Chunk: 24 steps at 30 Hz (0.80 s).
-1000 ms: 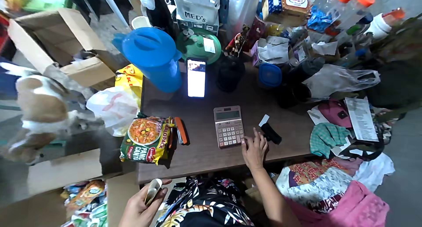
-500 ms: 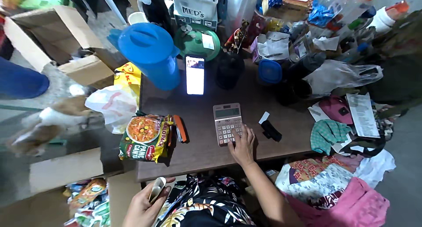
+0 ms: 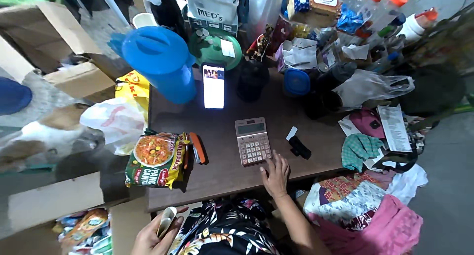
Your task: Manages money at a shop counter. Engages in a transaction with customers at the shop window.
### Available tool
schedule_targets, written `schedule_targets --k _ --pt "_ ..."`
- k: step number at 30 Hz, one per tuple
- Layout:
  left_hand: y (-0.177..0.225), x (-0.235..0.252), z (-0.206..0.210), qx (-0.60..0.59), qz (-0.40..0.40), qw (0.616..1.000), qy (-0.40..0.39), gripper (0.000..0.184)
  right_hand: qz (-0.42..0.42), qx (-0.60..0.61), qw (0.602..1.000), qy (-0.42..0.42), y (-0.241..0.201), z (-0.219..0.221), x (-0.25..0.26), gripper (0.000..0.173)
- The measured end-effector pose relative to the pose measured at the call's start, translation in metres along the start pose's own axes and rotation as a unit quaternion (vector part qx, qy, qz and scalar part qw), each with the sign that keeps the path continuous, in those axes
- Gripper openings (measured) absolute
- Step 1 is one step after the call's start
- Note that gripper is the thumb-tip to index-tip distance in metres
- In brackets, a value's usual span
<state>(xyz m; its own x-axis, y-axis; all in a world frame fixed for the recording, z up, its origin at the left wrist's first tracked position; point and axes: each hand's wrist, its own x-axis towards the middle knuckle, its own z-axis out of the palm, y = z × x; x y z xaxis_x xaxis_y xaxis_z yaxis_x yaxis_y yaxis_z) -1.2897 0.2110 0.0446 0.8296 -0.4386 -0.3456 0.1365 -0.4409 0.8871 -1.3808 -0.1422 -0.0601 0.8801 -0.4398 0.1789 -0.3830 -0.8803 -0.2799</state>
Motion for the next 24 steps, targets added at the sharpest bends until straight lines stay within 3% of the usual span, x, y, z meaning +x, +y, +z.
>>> schedule_targets --k 4,7,11,13,17,21,24 --pt "0.000 0.006 -0.005 0.017 0.004 1.000 -0.006 0.028 0.081 -0.005 0.996 -0.022 0.004 -0.007 0.026 0.039" --pt "0.000 0.009 -0.008 0.019 0.003 1.000 -0.010 0.027 0.081 0.022 0.996 0.007 -0.012 -0.006 0.039 0.042" --pt "0.004 0.015 -0.015 0.017 0.010 1.000 -0.017 0.027 0.150 0.022 0.986 -0.075 -0.059 0.006 0.058 0.094" --pt "0.005 0.018 -0.021 0.014 0.015 1.000 -0.017 0.027 0.194 0.012 0.975 -0.112 -0.077 0.013 0.070 0.111" --pt "-0.002 0.021 -0.036 0.009 0.020 1.000 -0.013 0.028 0.221 -0.016 0.970 -0.099 -0.077 0.019 0.077 0.109" --pt "-0.006 0.024 -0.046 0.012 0.016 1.000 0.001 0.028 0.249 -0.045 0.965 -0.071 -0.049 0.010 0.081 0.108" --pt "-0.007 0.029 -0.044 -0.007 0.009 1.000 0.012 0.029 0.213 -0.012 0.976 -0.040 -0.038 -0.009 0.100 0.096"
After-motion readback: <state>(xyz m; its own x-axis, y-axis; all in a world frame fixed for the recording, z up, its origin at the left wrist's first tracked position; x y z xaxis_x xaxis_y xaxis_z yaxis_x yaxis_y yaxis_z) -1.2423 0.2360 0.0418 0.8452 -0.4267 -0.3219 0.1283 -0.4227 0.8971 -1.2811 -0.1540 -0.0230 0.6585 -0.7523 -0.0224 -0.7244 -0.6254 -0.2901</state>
